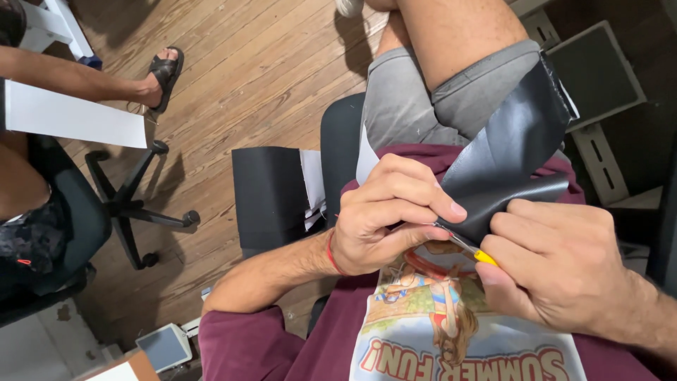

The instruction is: Trimming edges and peeling backing from a leather piece using a small hand tool

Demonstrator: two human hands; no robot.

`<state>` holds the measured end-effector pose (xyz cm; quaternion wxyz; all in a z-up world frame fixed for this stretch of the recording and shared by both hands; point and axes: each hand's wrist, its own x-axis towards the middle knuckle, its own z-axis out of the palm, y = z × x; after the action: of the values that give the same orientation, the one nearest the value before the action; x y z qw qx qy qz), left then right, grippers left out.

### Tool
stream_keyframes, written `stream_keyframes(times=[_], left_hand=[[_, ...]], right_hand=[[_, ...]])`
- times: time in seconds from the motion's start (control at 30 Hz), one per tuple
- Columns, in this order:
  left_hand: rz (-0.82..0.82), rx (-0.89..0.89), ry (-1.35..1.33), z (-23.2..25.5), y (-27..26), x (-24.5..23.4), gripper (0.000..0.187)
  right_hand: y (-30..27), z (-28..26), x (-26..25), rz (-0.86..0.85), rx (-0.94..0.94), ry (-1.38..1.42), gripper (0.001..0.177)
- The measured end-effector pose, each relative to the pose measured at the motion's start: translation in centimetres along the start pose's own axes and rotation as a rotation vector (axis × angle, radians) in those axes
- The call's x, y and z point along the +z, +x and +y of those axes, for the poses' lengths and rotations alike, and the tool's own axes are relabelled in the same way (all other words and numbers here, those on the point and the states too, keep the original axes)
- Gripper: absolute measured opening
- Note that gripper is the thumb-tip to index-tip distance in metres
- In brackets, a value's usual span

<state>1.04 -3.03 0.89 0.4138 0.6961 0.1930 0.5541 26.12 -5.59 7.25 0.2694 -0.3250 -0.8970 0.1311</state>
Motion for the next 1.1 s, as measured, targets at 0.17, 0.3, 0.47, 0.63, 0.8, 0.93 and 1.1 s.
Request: stream_keyframes(times=[0.17, 0.3, 0.47, 0.63, 0.8, 0.93, 1.1], left_hand=[[-0.015, 0.016, -0.017, -0.3, -0.3, -0.1, 0.014], [-0.024, 0.024, -0.026, -0.4, -0.3, -0.3, 0.015], [-0.14, -0.005, -0.035, 0.4, 0.6, -1.0, 0.007], [-0.159, -0.022, -0.071, 0.4, 0.9, -1.0, 0.007], [-0.227, -0.042, -0.082, 1.0, 1.8, -1.8, 0.007], [-0.306, -0.066, -0.028, 1.7, 3.0, -2.5, 0.014], [-0.302, -0.071, -0.023, 1.2, 2.6, -2.3, 0.015]], right_hand=[[-0.4, 0.4, 0.3, -0.044, 0.005, 0.063, 0.053], [-0.4, 0.6, 0.2, -0.077, 0.016, 0.091, 0.054], [-0.5, 1.0, 0.0, -0.164, 0.023, 0.261, 0.057], [-1.0, 1.1, 1.4, -0.101, 0.011, 0.354, 0.056], [-1.4, 1.2, 1.9, -0.045, -0.008, 0.385, 0.055], [-2.0, 1.6, 2.3, -0.107, 0.022, 0.372, 0.053], [-2.7, 2.4, 4.1, -0.086, -0.024, 0.267, 0.049]])
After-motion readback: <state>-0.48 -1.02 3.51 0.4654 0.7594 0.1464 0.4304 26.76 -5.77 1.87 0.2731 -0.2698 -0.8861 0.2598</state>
